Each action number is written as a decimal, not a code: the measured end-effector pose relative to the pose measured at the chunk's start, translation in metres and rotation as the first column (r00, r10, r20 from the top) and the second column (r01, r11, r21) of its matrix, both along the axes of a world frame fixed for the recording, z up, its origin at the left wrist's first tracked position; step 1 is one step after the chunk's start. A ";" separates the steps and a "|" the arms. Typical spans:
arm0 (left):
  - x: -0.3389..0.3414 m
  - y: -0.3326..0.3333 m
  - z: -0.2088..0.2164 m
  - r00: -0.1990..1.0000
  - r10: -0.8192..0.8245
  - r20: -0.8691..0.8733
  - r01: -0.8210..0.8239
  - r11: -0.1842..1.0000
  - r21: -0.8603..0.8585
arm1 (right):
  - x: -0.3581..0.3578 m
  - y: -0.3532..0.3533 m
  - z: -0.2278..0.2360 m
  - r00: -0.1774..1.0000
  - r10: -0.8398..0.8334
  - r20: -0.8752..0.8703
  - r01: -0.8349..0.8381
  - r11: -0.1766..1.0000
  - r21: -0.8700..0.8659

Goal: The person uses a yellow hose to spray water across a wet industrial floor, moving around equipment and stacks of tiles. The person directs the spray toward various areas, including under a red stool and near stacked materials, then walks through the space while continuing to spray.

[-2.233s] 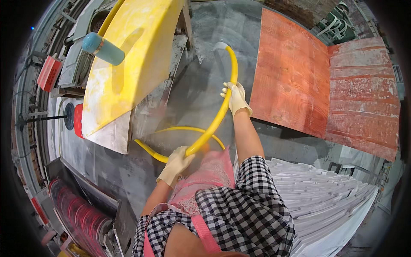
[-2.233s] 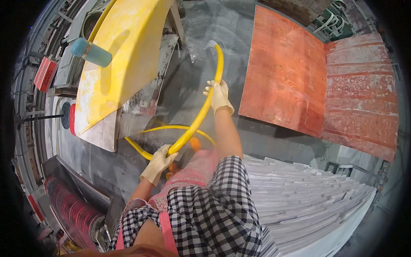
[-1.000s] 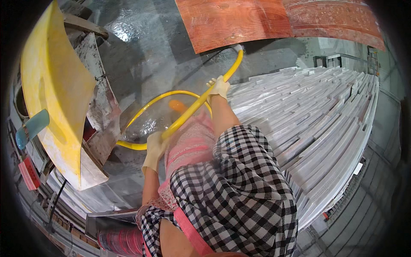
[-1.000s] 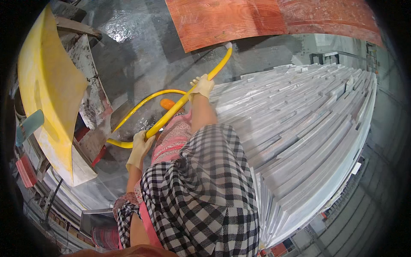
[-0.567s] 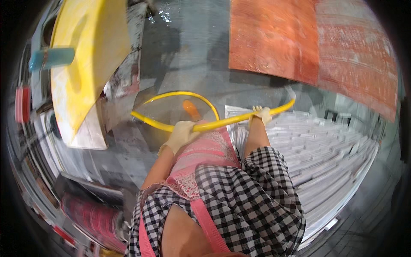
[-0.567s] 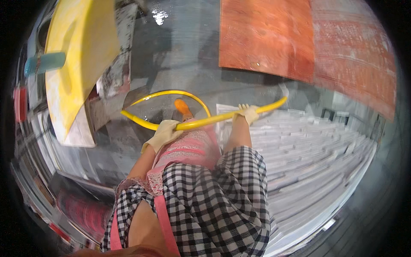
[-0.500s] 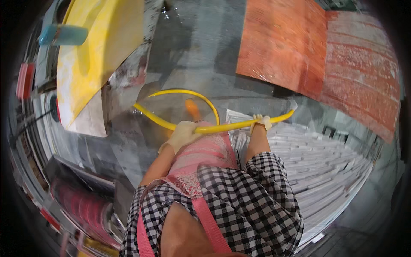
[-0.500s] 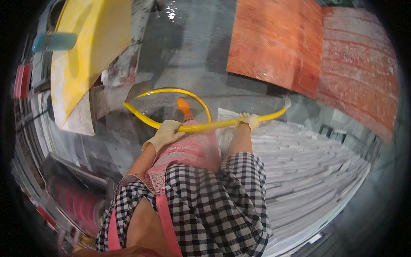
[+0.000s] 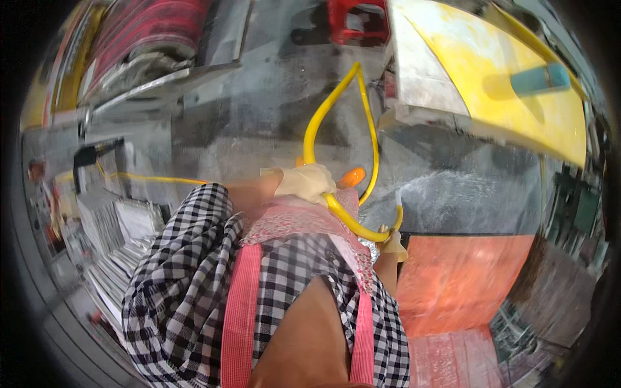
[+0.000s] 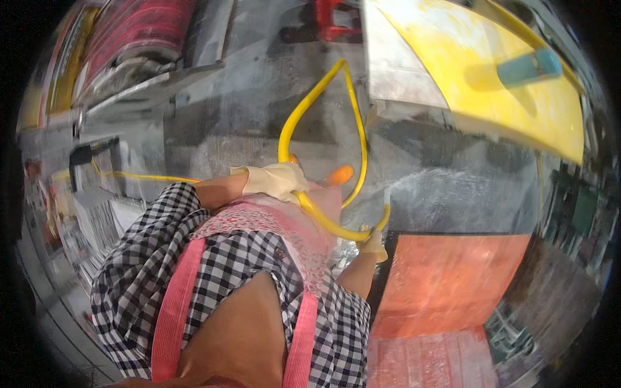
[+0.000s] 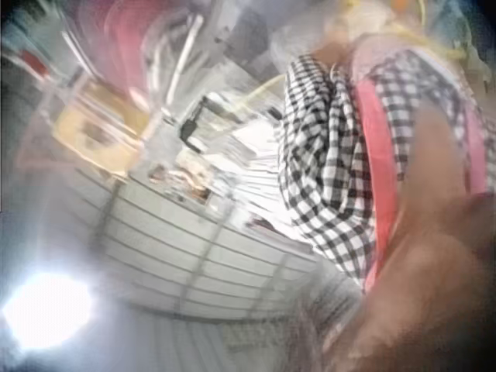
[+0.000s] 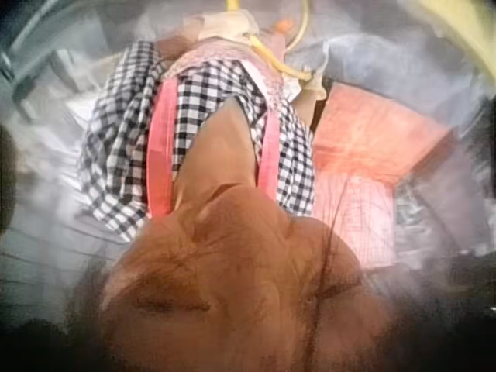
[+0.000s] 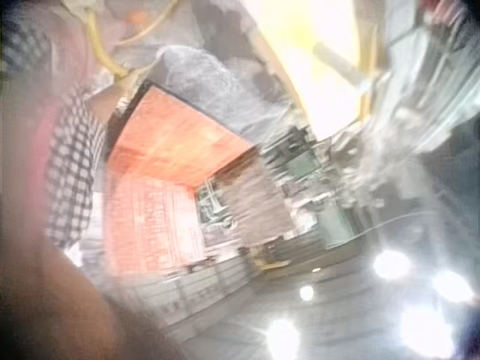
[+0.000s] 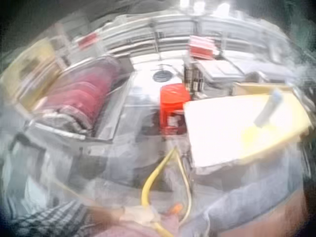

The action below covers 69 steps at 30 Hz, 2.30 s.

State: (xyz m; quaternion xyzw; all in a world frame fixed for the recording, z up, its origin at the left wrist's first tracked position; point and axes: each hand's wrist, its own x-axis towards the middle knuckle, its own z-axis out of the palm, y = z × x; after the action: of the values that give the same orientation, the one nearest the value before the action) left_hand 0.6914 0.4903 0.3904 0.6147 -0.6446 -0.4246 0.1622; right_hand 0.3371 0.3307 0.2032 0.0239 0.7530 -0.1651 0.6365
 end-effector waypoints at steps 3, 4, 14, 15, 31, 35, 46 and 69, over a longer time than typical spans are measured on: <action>0.007 0.040 0.010 0.996 0.093 0.000 -0.093 0.995 -0.023 | 0.028 -0.004 0.004 0.972 0.230 0.051 -0.233 0.969 0.078; 0.003 0.041 0.008 0.994 0.112 -0.015 -0.112 0.994 -0.010 | 0.033 -0.017 0.009 0.959 0.282 0.006 -0.282 0.956 0.078; 0.014 0.107 0.024 0.905 0.420 0.067 -0.426 0.897 0.120 | 0.165 -0.050 0.050 0.515 0.803 0.300 -0.827 0.557 -0.072; 0.006 0.110 0.029 0.850 0.523 0.061 -0.526 0.845 0.095 | 0.191 -0.046 0.045 0.465 0.820 0.334 -0.859 0.509 -0.057; -0.146 0.277 0.064 -0.341 0.937 0.073 -0.937 -0.344 0.051 | 0.423 0.172 0.104 -0.097 0.963 0.251 -0.982 -0.053 -0.180; -0.139 0.328 0.066 -0.634 0.772 0.048 -0.752 -0.630 0.192 | 0.453 0.270 0.128 -0.281 0.929 0.240 -0.956 -0.250 -0.151; -0.117 0.500 0.032 -0.907 0.420 0.019 -0.421 -0.907 -0.035 | 0.549 0.540 0.216 -0.630 0.735 0.250 -0.726 -0.445 -0.524; -0.012 0.651 -0.007 -0.921 0.015 0.389 0.040 -0.990 0.134 | 0.644 0.873 0.129 -0.502 0.786 0.360 -0.833 -0.329 -0.444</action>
State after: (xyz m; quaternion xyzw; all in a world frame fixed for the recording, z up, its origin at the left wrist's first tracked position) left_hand 0.6796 1.1410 0.3831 -0.6287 -0.7008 0.0094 -0.3369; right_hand 0.9808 1.2036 0.3323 -0.5268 0.2114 0.4732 0.6737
